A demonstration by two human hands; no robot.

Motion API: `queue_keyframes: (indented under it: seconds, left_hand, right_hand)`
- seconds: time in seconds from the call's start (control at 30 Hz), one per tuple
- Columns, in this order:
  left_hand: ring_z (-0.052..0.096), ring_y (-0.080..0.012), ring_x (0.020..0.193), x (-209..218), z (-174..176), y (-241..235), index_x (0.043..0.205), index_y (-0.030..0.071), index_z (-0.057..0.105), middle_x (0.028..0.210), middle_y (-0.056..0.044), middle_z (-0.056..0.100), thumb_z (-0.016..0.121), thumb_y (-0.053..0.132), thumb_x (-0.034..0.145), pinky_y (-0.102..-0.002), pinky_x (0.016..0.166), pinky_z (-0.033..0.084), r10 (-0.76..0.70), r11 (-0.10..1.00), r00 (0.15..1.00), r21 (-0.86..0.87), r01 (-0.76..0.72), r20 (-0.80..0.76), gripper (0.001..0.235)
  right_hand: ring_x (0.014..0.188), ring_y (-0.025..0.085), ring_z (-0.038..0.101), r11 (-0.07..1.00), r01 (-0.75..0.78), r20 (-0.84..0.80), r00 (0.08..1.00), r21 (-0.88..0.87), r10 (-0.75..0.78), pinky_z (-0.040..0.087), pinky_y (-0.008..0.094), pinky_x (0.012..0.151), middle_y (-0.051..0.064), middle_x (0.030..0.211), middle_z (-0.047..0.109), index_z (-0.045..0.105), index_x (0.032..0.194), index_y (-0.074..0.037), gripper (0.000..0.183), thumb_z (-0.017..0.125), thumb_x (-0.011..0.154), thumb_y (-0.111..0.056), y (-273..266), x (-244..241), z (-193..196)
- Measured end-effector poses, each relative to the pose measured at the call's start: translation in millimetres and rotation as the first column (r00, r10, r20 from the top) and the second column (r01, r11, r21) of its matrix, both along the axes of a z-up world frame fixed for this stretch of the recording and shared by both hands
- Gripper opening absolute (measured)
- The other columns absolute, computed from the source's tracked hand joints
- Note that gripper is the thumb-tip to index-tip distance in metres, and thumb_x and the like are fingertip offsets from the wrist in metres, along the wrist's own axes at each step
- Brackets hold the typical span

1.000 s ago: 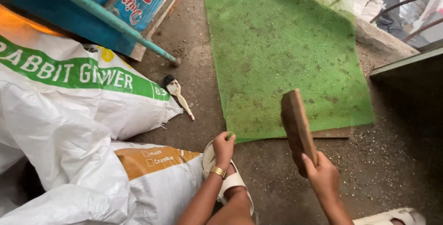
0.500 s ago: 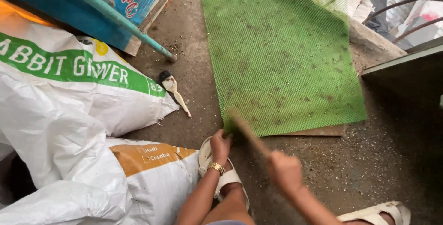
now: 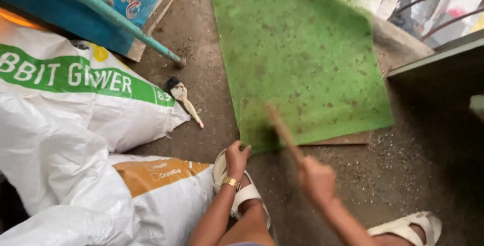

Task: The person sits on the floor and uses a wooden block to scrape debris off a green mat. They then lift the mat to shake it and continue scraping with a brush to remove remaining dirt.

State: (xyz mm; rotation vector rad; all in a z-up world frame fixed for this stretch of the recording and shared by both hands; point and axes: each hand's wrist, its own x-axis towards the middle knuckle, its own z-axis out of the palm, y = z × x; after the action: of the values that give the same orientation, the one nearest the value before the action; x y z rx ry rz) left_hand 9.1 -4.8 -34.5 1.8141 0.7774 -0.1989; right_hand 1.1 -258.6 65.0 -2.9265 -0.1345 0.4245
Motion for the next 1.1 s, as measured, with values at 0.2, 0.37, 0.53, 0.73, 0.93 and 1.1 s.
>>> queue_keyframes:
  seconds: [0.2,0.37,0.53,0.73,0.93,1.1]
  left_hand:
    - [0.066,-0.0097,0.058,-9,6,3,0.075,0.011,0.062,0.064,0.0,0.066,0.078,0.011,0.087,-0.029,0.05,0.047,0.013,1.0,0.999,-0.028,-0.012,0.037,0.021]
    - [0.06,-0.012,0.07,-13,-17,7,0.076,0.008,0.068,0.077,-0.007,0.077,0.065,0.01,0.079,-0.038,0.06,0.045,-0.036,0.995,0.999,0.093,0.033,0.024,0.005]
    - [0.073,-0.0126,0.061,-7,12,5,0.073,0.011,0.061,0.065,-0.003,0.071,0.08,0.016,0.088,-0.027,0.047,0.047,-0.044,0.999,0.999,0.016,0.045,-0.032,0.025]
    - [0.06,-0.0109,0.061,-4,14,8,0.073,0.01,0.061,0.066,-0.003,0.068,0.079,0.014,0.085,-0.029,0.053,0.047,-0.042,0.999,0.999,0.019,0.042,-0.005,0.022]
    - [0.064,-0.0118,0.062,-2,7,10,0.074,0.01,0.065,0.07,-0.005,0.074,0.075,0.012,0.082,-0.032,0.054,0.047,-0.037,0.999,0.999,-0.004,0.036,-0.025,0.013]
    - [0.074,-0.0121,0.061,2,21,6,0.075,0.01,0.062,0.072,-0.003,0.073,0.078,0.014,0.089,-0.026,0.052,0.052,-0.025,0.998,0.995,-0.065,0.018,-0.098,0.022]
  right_hand:
    - [0.04,0.018,0.056,0.99,-0.119,0.105,0.988,0.079,0.111,0.045,0.037,0.038,-0.003,0.054,0.061,0.058,0.073,-0.021,0.03,0.06,0.094,-0.041,1,-15,-14]
    - [0.045,0.013,0.053,0.951,-0.298,0.073,0.953,0.082,0.293,0.054,0.036,0.051,-0.005,0.06,0.059,0.053,0.076,-0.02,0.029,0.062,0.099,-0.033,12,-40,-18]
    - [0.041,0.013,0.047,0.994,-0.09,0.115,0.99,0.067,0.082,0.037,0.032,0.036,-0.004,0.058,0.056,0.058,0.078,-0.019,0.028,0.056,0.1,-0.035,15,-17,4]
    - [0.037,0.009,0.047,0.993,-0.037,0.048,0.998,0.108,0.032,0.036,0.027,0.032,-0.007,0.056,0.059,0.062,0.075,-0.02,0.027,0.06,0.099,-0.033,8,-3,4]
    - [0.045,0.011,0.054,0.986,-0.131,0.047,0.991,0.1,0.127,0.046,0.029,0.044,-0.005,0.062,0.063,0.061,0.08,-0.02,0.018,0.063,0.095,-0.029,14,-12,-3]
    - [0.04,0.006,0.042,0.975,0.146,-0.004,0.989,0.166,-0.148,0.032,0.022,0.032,-0.005,0.06,0.059,0.067,0.088,-0.013,0.014,0.058,0.099,-0.011,17,-6,20]
